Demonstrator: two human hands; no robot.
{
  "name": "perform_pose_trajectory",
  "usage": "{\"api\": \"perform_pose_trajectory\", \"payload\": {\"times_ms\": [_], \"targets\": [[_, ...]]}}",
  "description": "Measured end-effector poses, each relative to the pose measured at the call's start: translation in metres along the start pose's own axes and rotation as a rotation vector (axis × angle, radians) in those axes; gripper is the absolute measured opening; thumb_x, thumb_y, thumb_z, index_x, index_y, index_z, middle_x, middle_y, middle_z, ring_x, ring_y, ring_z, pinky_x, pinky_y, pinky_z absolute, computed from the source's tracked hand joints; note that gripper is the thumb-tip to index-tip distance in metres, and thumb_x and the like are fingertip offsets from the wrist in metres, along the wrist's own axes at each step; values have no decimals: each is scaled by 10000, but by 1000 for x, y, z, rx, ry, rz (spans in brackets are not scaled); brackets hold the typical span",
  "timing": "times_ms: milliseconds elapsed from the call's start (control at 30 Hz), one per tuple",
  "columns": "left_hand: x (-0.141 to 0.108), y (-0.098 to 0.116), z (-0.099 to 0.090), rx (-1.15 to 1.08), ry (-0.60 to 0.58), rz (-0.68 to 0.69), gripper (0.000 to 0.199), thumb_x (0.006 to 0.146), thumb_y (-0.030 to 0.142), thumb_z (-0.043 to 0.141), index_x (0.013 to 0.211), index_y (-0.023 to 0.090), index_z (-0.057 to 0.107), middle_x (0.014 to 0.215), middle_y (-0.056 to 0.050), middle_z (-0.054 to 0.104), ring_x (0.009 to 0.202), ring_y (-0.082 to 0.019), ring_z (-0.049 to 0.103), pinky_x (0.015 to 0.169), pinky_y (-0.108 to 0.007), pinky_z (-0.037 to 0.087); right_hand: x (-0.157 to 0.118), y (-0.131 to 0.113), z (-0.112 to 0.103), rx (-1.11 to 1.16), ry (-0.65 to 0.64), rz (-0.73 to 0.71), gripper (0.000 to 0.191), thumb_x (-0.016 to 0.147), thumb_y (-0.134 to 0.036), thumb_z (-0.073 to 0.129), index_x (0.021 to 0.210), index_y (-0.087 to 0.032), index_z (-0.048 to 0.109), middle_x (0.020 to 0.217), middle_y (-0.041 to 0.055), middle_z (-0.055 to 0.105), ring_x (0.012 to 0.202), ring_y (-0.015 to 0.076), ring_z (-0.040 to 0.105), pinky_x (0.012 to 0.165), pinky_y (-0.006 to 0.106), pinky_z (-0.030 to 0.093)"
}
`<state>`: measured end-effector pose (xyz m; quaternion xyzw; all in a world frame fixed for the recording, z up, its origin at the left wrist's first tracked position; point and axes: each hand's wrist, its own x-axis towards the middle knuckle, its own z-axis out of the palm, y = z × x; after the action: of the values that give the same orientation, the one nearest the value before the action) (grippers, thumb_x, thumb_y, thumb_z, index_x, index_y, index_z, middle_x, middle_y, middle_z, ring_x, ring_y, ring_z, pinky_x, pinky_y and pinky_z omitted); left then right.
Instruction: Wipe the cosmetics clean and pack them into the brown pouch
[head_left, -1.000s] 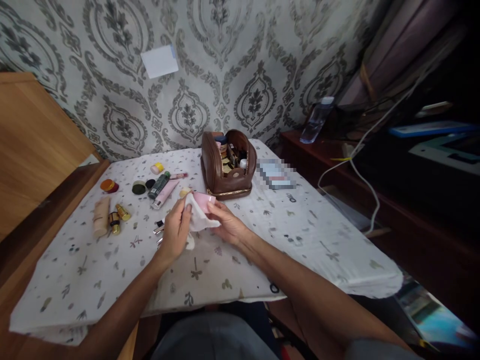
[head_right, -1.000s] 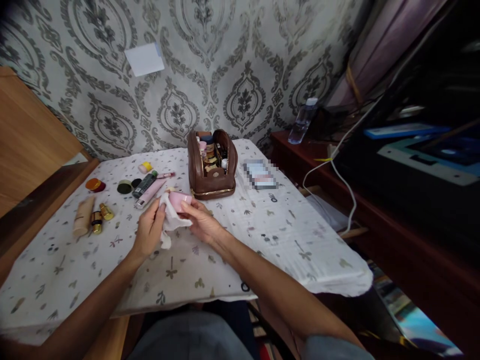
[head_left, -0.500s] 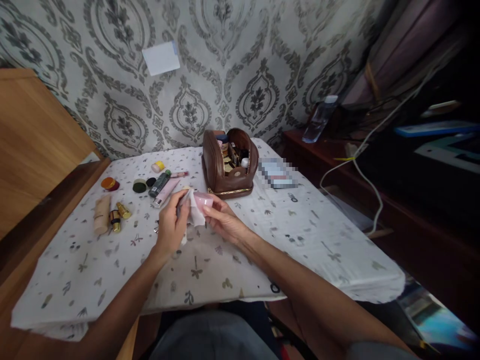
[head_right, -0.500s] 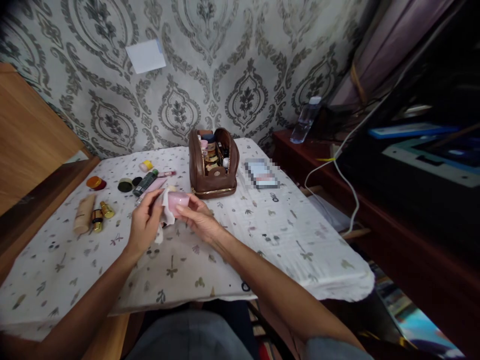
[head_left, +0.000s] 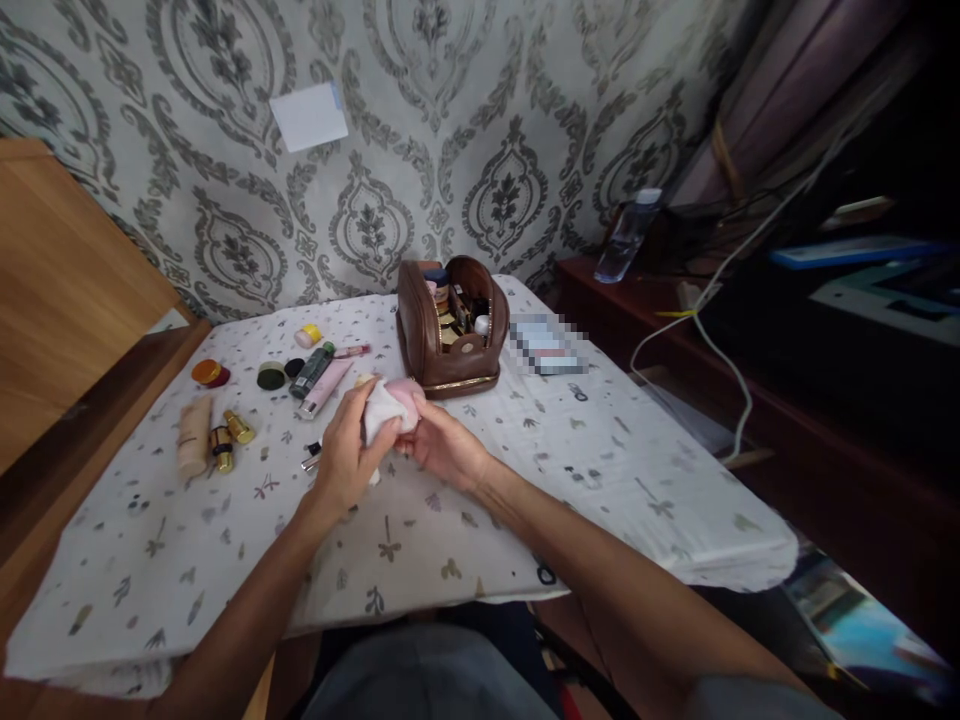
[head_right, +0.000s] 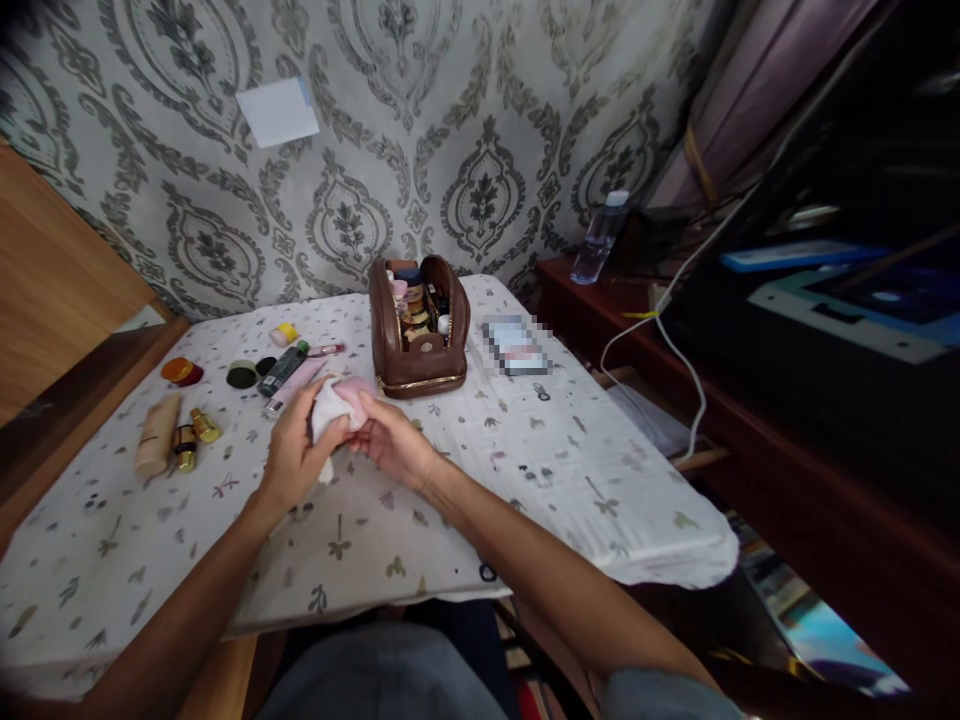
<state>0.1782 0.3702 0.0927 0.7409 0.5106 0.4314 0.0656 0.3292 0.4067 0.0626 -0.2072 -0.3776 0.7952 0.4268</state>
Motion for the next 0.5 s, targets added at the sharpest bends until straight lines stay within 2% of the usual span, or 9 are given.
{"api": "perform_pose_trajectory", "payload": {"times_ms": [100, 233, 400, 500], "targets": [[-3, -5, 4, -46, 6, -45, 425, 959, 382, 520, 1325, 167, 514, 1266, -132, 645, 1190, -267, 609, 1011, -417, 485, -1, -5, 2, 122, -12, 37, 436, 748, -571, 754, 916, -172, 711, 799, 36, 699, 735, 148, 610, 637, 249, 451], [-8, -9, 10, -64, 42, 5, 469, 960, 373, 533, 1385, 191, 456, 1383, -140, 572, 1325, -279, 517, 1111, -458, 409, -3, -6, 6, 156, -16, 12, 414, 672, -503, 848, 873, -162, 726, 731, -6, 671, 672, 105, 570, 594, 208, 414], [-12, -10, 13, 32, 44, 97, 699, 884, 407, 661, 1466, 207, 330, 1412, -157, 509, 1344, -305, 490, 1090, -470, 435, -6, -2, 10, 143, -58, 9, 409, 641, -489, 874, 844, -163, 731, 766, 4, 695, 734, 126, 607, 755, 248, 475], [-11, -12, 12, 99, 74, 147, 747, 847, 420, 702, 1458, 208, 329, 1364, -153, 525, 1291, -309, 529, 1039, -454, 475, -6, 1, 9, 121, -95, 49, 417, 661, -526, 850, 847, -174, 728, 773, 9, 699, 763, 147, 619, 757, 262, 480]]}}
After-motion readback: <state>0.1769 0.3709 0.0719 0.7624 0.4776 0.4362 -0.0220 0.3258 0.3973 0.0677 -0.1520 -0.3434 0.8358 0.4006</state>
